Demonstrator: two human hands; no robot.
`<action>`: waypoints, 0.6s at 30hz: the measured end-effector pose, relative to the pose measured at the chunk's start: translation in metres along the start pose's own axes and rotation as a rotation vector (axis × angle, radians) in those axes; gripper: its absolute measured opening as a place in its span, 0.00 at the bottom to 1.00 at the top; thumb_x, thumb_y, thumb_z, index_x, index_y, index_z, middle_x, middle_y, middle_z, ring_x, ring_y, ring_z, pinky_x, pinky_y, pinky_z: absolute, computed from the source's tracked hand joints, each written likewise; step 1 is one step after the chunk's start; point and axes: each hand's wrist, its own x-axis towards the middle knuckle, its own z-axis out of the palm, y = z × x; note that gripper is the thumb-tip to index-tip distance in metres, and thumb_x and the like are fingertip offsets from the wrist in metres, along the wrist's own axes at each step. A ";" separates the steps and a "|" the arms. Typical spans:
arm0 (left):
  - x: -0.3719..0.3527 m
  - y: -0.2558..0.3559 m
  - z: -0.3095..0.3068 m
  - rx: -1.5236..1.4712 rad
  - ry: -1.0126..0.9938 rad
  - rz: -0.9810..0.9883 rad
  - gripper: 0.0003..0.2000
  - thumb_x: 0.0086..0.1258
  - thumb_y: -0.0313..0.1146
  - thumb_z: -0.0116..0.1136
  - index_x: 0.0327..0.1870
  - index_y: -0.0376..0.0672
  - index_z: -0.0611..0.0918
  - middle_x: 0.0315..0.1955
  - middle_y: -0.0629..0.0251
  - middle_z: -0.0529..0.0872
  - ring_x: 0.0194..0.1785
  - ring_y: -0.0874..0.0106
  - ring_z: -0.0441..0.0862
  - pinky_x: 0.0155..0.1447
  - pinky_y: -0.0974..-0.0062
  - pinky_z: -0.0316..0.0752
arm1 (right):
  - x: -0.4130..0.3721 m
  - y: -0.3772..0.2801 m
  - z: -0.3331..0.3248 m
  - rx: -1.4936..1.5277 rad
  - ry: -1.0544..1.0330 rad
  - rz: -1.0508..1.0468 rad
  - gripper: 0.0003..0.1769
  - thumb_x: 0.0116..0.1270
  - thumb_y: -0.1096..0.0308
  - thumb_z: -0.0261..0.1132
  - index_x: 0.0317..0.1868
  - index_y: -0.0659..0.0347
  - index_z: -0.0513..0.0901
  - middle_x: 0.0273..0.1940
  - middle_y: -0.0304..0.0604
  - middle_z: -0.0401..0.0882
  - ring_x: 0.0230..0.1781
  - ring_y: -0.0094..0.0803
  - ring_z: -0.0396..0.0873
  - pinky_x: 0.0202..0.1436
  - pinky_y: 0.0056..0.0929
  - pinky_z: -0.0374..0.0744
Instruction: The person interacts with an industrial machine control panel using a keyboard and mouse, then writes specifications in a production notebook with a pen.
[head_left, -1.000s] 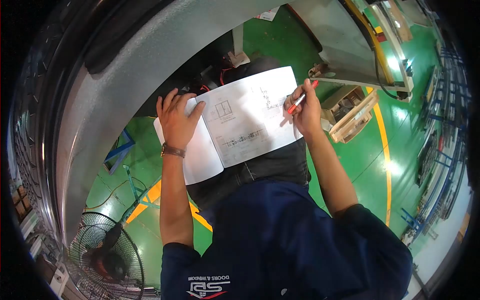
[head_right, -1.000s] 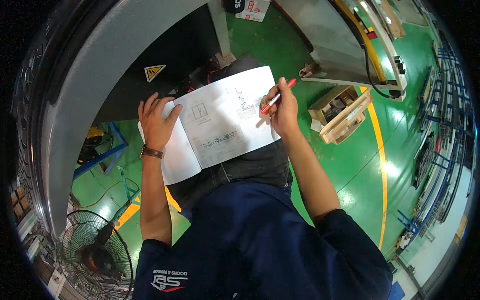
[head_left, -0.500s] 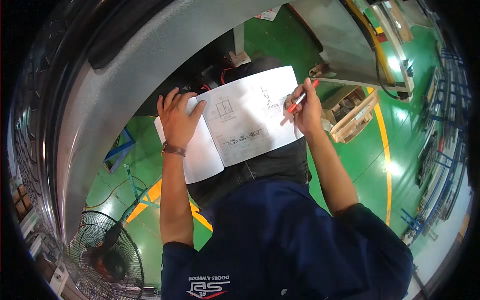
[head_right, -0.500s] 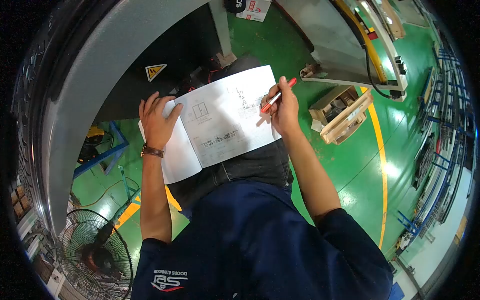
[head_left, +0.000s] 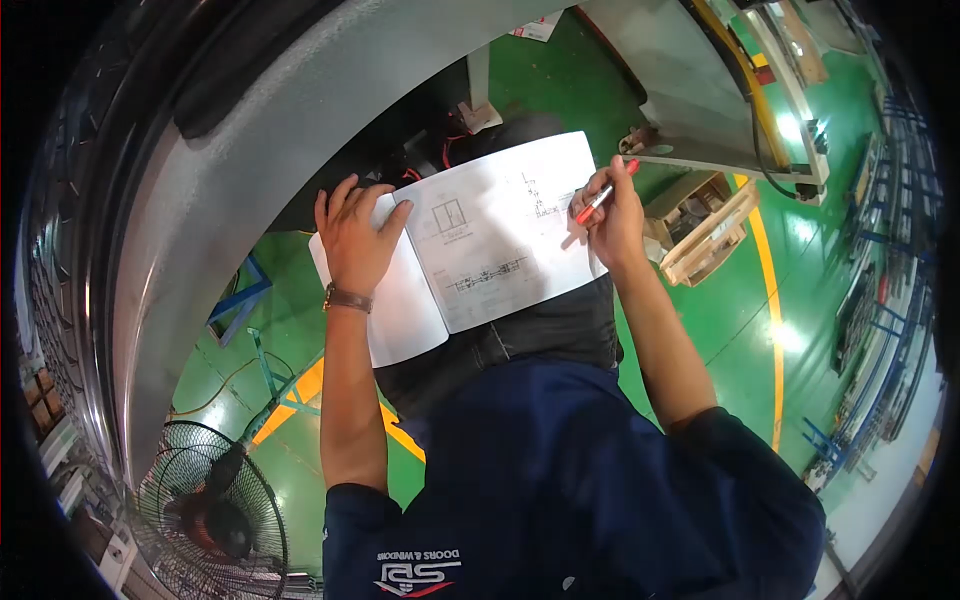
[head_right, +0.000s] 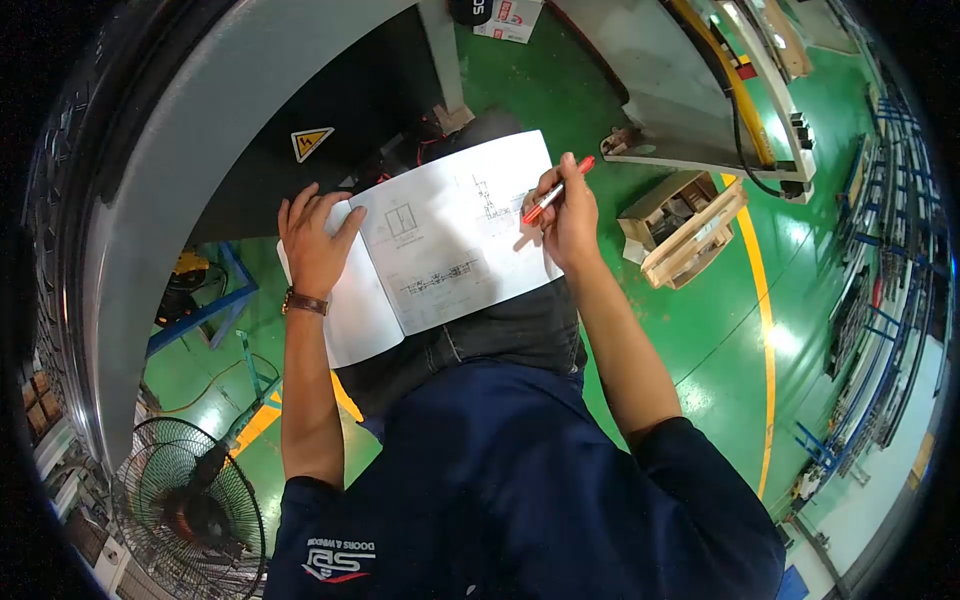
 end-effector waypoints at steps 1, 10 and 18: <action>0.000 0.000 0.000 -0.001 0.002 0.003 0.15 0.72 0.48 0.73 0.52 0.50 0.92 0.49 0.64 0.94 0.76 0.61 0.77 0.86 0.47 0.54 | 0.000 0.000 0.000 0.005 0.006 -0.005 0.31 0.88 0.41 0.58 0.32 0.59 0.75 0.17 0.35 0.66 0.15 0.26 0.67 0.26 0.29 0.75; 0.000 0.000 0.001 -0.008 -0.011 -0.011 0.16 0.73 0.50 0.73 0.52 0.50 0.92 0.50 0.62 0.94 0.77 0.60 0.76 0.87 0.47 0.53 | 0.002 0.001 -0.003 0.000 -0.013 0.002 0.32 0.88 0.39 0.55 0.33 0.60 0.77 0.15 0.36 0.65 0.15 0.29 0.71 0.25 0.28 0.75; -0.001 -0.002 0.002 0.001 0.018 0.004 0.17 0.73 0.52 0.72 0.52 0.51 0.92 0.50 0.62 0.94 0.75 0.62 0.78 0.87 0.47 0.51 | 0.002 0.002 -0.003 -0.010 -0.006 -0.010 0.33 0.88 0.38 0.55 0.33 0.60 0.77 0.15 0.36 0.65 0.16 0.29 0.71 0.23 0.28 0.74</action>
